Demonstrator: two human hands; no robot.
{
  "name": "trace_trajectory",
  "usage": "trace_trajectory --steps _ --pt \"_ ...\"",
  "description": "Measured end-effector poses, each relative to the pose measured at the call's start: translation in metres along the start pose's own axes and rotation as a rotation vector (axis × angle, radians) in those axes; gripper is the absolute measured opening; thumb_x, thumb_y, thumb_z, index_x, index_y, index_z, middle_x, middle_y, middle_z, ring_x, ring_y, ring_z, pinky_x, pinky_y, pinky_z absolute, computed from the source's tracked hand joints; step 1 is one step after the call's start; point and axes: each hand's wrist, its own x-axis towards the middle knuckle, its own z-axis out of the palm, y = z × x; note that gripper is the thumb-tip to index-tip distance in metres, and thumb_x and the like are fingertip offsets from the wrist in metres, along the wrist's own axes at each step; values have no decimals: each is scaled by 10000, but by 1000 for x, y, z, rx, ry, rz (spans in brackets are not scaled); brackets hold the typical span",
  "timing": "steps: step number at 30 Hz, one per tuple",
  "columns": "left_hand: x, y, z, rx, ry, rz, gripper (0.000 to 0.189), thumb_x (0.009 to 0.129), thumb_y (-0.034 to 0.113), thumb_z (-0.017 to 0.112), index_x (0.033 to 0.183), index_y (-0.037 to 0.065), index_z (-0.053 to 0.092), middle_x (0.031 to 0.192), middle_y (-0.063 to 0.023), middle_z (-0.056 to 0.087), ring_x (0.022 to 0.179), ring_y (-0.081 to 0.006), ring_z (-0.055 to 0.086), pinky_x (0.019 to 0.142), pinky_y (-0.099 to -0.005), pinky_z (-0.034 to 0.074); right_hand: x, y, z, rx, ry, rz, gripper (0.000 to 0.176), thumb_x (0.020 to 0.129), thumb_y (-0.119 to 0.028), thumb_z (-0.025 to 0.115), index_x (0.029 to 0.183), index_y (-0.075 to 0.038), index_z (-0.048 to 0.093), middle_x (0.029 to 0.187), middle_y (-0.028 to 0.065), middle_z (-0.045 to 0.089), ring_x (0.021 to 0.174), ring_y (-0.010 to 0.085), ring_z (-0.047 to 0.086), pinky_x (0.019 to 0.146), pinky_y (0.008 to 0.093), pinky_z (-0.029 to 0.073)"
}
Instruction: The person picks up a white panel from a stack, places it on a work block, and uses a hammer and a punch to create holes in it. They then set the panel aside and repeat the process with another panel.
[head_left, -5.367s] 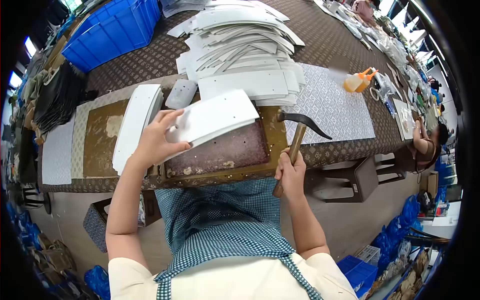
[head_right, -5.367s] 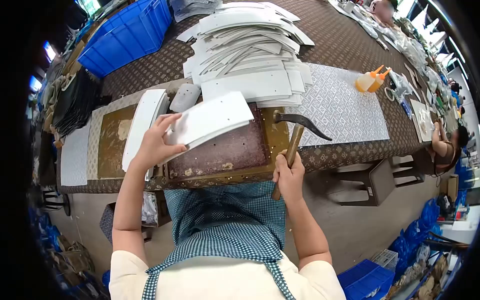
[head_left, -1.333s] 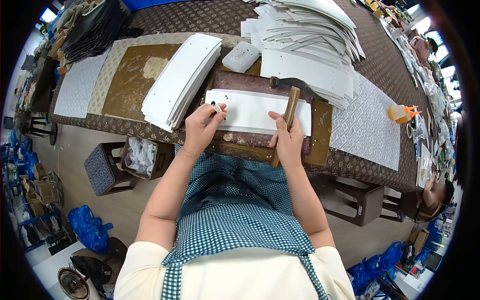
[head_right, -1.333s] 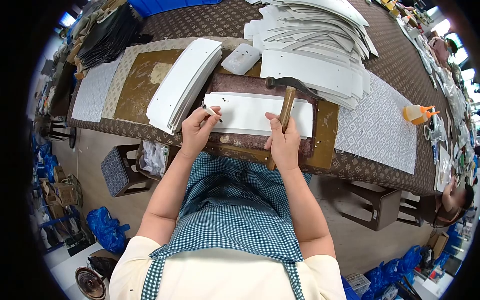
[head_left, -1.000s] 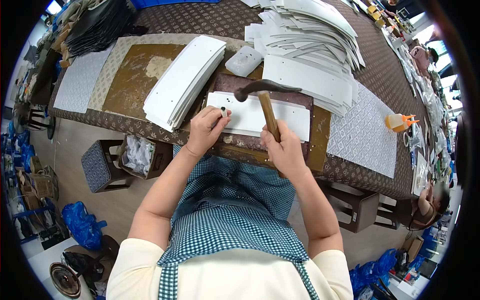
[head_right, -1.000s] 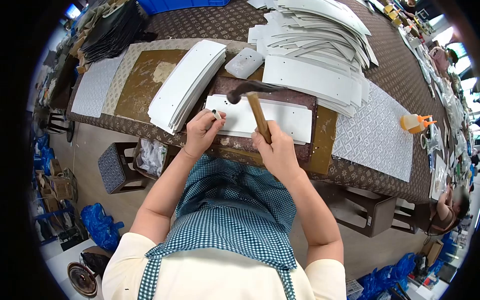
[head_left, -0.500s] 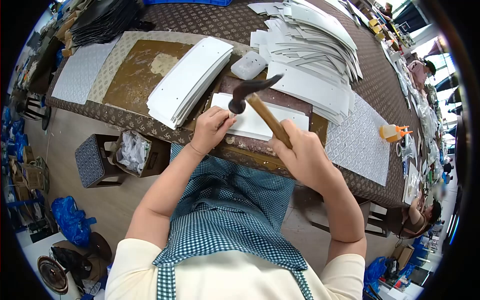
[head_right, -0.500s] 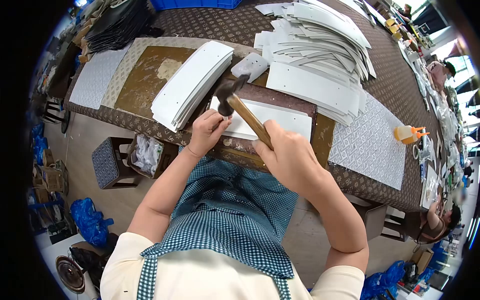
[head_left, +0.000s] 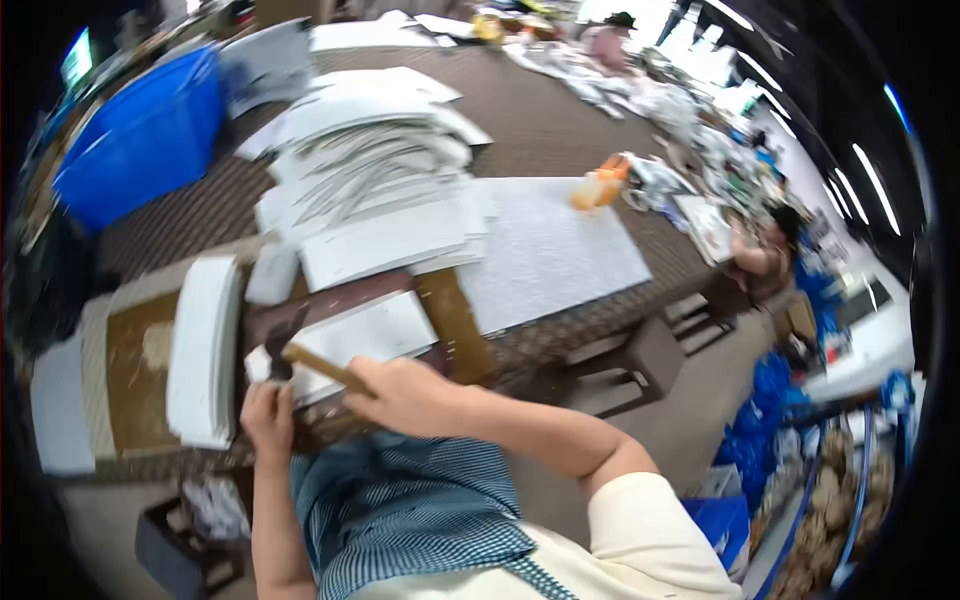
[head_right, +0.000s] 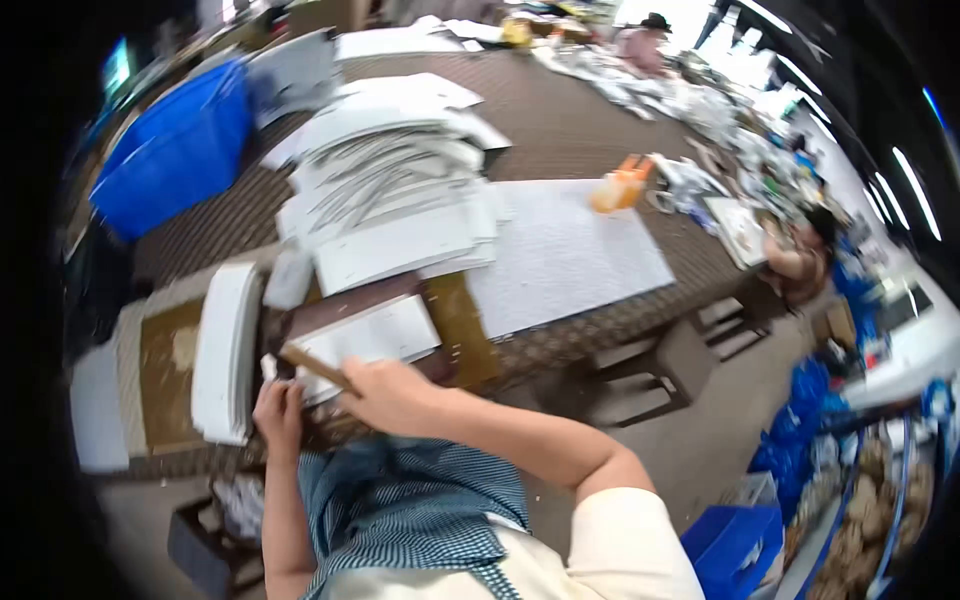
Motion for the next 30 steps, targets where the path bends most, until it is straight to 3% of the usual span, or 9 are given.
trace_trajectory --steps 2,4,5,6,7,14,23,26,30 --pt "2 19 -11 -15 -73 -52 155 949 102 630 882 -36 609 771 -95 519 665 -195 515 609 -311 426 -6 27 10 217 219 -162 268 948 -203 613 931 24 473 691 215 577 641 416 596 603 461 466" --pt "-3 -6 -9 -15 -124 -55 176 986 141 599 1008 -33 615 872 -87 555 748 -169 545 665 -295 453 -7 46 13 419 365 -95 262 962 -212 611 937 21 494 663 139 552 553 277 584 539 399 457" --pt "-8 -23 -8 -28 -143 -51 206 1005 160 583 1071 -32 619 923 -83 572 789 -157 560 693 -287 466 -14 38 -1 560 313 101 271 978 -243 607 964 11 514 657 80 533 503 150 544 482 332 436" --pt "-11 -74 -5 -95 -170 47 295 1008 166 576 1228 -26 615 1043 -112 622 895 -173 614 752 -303 511 -10 50 2 548 397 132 281 982 -261 605 978 7 521 653 69 533 485 134 530 468 315 433" --pt "-12 -67 1 -138 -96 78 317 1011 153 562 1260 -42 591 999 -88 599 871 -177 599 753 -292 501 -4 71 9 535 475 162 292 986 -279 602 993 4 528 650 58 533 467 119 517 453 298 429" --pt "-10 -48 -4 -151 -118 60 189 993 76 539 1106 -48 626 954 -68 585 819 -124 563 699 -246 460 -1 112 42 677 673 320 300 1002 -304 573 1053 -9 580 642 44 574 471 116 559 470 287 460" --pt "1 -38 -7 -256 -74 -143 68 963 48 590 958 -15 613 788 -16 555 699 -85 511 644 -230 432 -2 115 42 702 640 326 310 1011 -308 557 1102 -13 593 735 60 629 496 116 582 487 279 475" --pt "4 -77 -18 -213 -108 -123 101 961 66 611 885 6 581 765 4 523 662 -79 459 601 -242 398 -2 117 43 709 633 306 305 1012 -302 556 1105 -14 588 753 56 630 500 115 584 491 277 479" --pt "14 -35 -13 -309 53 -177 168 976 151 638 895 16 580 764 8 533 683 -86 469 636 -245 400 -3 117 43 705 626 288 303 1015 -294 550 1112 -8 577 807 60 660 502 114 586 496 273 486"
